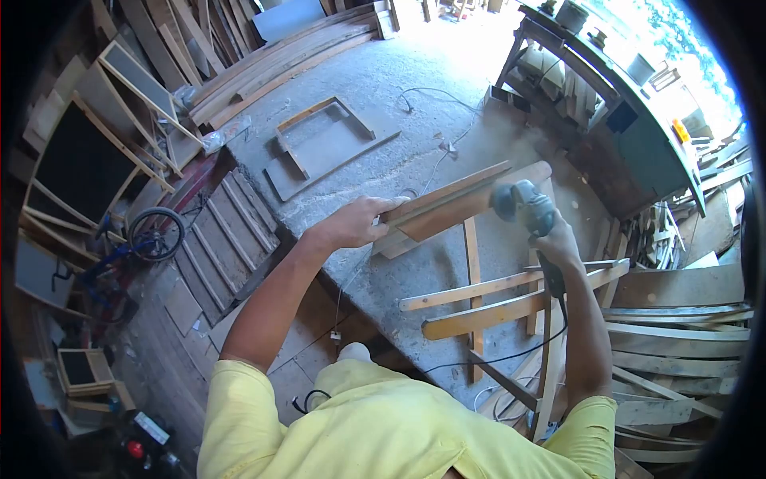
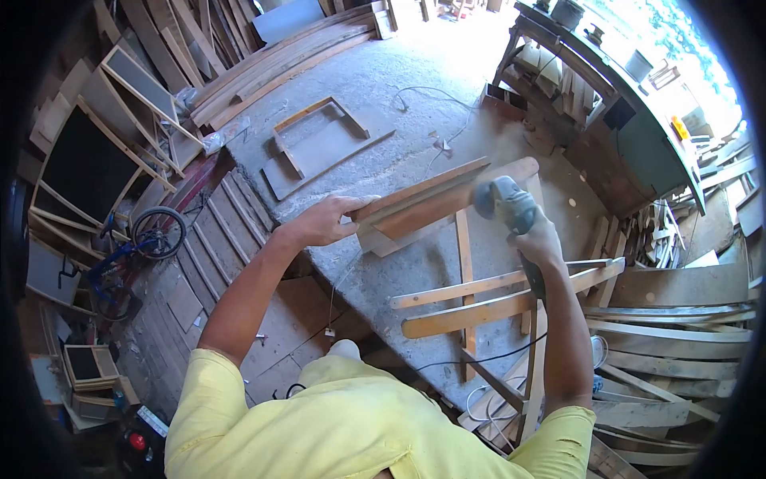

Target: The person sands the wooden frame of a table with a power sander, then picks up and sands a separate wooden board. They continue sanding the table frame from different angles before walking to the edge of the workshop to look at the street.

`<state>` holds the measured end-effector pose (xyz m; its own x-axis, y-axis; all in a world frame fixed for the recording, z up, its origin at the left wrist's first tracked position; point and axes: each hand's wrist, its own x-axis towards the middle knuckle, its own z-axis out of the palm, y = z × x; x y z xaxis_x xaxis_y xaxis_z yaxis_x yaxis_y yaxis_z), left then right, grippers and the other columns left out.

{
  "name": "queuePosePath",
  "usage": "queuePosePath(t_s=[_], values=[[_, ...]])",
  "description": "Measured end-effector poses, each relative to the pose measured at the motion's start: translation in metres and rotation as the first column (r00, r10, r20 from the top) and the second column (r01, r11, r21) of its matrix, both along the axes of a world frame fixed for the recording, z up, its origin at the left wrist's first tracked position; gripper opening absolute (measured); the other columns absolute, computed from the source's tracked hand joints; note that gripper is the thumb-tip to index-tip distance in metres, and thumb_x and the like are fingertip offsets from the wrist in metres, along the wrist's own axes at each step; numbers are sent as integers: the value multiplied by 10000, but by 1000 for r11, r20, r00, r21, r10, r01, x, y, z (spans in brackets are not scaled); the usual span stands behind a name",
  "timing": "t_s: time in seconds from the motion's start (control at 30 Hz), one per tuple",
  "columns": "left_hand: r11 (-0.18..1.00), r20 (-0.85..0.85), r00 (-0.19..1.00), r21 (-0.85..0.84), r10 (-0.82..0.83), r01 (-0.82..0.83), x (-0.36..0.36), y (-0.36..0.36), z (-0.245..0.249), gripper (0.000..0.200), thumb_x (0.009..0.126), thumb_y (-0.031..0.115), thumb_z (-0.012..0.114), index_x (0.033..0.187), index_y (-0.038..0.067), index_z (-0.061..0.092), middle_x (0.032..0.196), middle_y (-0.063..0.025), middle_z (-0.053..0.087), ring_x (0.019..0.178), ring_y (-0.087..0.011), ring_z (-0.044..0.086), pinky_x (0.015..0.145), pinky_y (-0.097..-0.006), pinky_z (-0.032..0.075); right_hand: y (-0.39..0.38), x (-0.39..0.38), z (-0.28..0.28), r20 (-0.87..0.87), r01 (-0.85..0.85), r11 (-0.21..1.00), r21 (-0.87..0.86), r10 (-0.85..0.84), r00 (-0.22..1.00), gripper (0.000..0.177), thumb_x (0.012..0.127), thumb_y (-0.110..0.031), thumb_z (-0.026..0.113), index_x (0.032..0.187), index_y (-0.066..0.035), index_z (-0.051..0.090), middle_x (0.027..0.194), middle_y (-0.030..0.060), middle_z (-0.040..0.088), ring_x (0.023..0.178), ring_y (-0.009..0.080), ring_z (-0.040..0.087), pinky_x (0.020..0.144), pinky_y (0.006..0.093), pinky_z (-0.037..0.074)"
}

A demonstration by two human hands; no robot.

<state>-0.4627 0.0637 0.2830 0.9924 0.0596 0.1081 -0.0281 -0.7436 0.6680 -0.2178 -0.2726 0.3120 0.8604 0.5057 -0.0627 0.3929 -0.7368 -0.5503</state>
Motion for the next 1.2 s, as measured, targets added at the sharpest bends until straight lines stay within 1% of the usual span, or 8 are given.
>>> queuePosePath(t_s=[0.13,0.3,0.5,0.6,0.7,0.97,1.1,1.2], values=[[1000,-20,1000,5,-4,4,5,-1,5,556,782,118,629,1331,68,554,1054,-227,666,976,-371,634,894,-405,490,-4,-21,-7,-32,-107,991,-83,105,994,616,607,-145,797,1158,-41,543,956,213,687,925,371,678,833,417,526],[997,-118,993,-72,11,-20,9,-6,14,568,707,114,610,1270,36,591,972,-224,665,878,-334,639,832,-398,500,54,-103,14,-23,-402,894,-198,405,914,580,640,-213,743,1155,-71,514,942,240,680,905,430,657,827,486,523],[994,-109,992,-75,66,-74,14,-9,12,599,693,131,554,1286,50,582,925,-217,664,828,-323,627,793,-402,493,72,-97,16,-21,-518,829,-211,526,850,585,618,-190,757,1140,-62,526,937,246,678,913,437,651,832,486,515],[991,-216,974,-99,64,-87,14,-11,21,615,698,131,548,1310,74,571,936,-223,667,841,-325,631,806,-397,495,60,-70,19,-33,-443,864,-237,449,893,615,600,-184,760,1160,-55,540,956,244,678,933,432,651,845,460,518],[987,-96,994,-145,58,-71,15,-8,6,606,700,130,550,1303,79,579,949,-224,670,849,-324,633,814,-387,496,45,-44,19,31,-399,890,-220,415,909,583,605,-210,766,1120,-60,538,959,228,687,929,422,655,817,481,531],[991,-160,984,-101,76,-93,16,-9,8,543,718,146,542,1251,63,603,967,-214,673,861,-325,629,820,-388,492,2,38,2,-8,-219,975,-31,219,976,603,589,-148,753,1153,-39,570,960,196,686,928,368,671,810,424,517],[994,-199,979,-86,48,-66,16,-7,13,566,711,155,549,1268,69,592,975,-212,667,868,-327,623,818,-385,488,-17,73,-11,-20,-97,989,115,100,995,581,592,-140,750,1132,-10,581,953,140,694,898,264,686,814,368,521],[988,-148,987,-131,64,-84,14,-7,9,578,705,154,552,1276,72,590,987,-207,668,874,-324,625,818,-384,487,-26,58,-16,14,-60,995,75,60,998,550,610,-141,743,1120,-12,582,945,136,691,883,246,683,805,358,523]])
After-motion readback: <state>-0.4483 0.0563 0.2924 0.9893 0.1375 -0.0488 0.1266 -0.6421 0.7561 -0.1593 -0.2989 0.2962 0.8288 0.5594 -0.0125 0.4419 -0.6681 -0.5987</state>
